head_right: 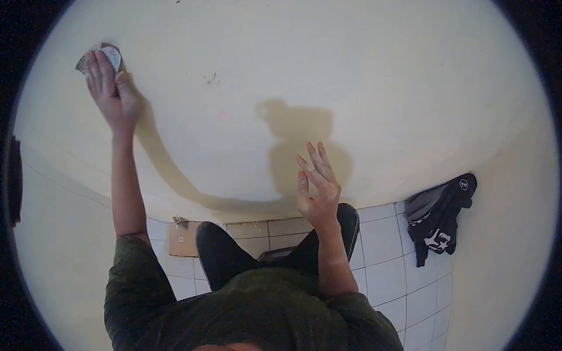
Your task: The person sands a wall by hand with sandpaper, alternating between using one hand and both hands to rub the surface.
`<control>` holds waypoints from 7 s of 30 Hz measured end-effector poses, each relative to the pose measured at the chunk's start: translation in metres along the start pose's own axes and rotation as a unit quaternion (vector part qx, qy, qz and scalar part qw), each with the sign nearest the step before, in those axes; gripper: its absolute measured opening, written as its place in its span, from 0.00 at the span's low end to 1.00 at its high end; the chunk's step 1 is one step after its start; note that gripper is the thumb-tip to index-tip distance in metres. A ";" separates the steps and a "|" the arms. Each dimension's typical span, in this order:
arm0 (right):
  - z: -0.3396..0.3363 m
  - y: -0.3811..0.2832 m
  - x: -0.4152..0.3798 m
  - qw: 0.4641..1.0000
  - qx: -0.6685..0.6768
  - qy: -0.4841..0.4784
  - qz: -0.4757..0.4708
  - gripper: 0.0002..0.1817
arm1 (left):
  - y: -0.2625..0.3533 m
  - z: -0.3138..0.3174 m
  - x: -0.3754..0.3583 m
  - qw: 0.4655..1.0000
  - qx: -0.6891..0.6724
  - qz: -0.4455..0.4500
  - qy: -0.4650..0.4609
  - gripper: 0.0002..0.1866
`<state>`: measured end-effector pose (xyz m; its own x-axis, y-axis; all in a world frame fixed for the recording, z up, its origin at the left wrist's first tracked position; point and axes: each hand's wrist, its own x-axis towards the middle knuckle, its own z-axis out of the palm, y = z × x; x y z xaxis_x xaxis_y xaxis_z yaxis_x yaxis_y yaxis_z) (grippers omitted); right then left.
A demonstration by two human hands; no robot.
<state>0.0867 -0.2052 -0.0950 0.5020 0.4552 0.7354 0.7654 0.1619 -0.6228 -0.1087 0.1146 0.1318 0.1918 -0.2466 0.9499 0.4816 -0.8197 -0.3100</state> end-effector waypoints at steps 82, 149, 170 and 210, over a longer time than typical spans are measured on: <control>0.075 -0.040 -0.010 0.990 0.035 -0.139 -0.002 0.16 | -0.018 -0.050 -0.300 0.821 0.005 -0.551 0.152 0.29; 0.129 -0.066 -0.017 0.957 0.202 -0.208 0.019 0.15 | -0.038 -0.052 -0.315 0.915 -0.033 -0.390 0.098 0.27; 0.139 -0.057 -0.027 0.959 0.173 -0.223 0.019 0.14 | -0.033 -0.061 -0.315 0.785 0.005 -0.615 0.076 0.29; -0.031 0.069 -0.090 0.960 0.130 -0.018 0.248 0.15 | 0.143 0.015 -0.193 0.958 -0.037 0.032 -0.281 0.34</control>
<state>0.1072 -0.2623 -0.1962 0.7613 0.5611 0.3248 0.3077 0.1281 -0.9428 -0.0636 0.0526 -0.0961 0.6588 0.0037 0.7523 0.3965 -0.8515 -0.3430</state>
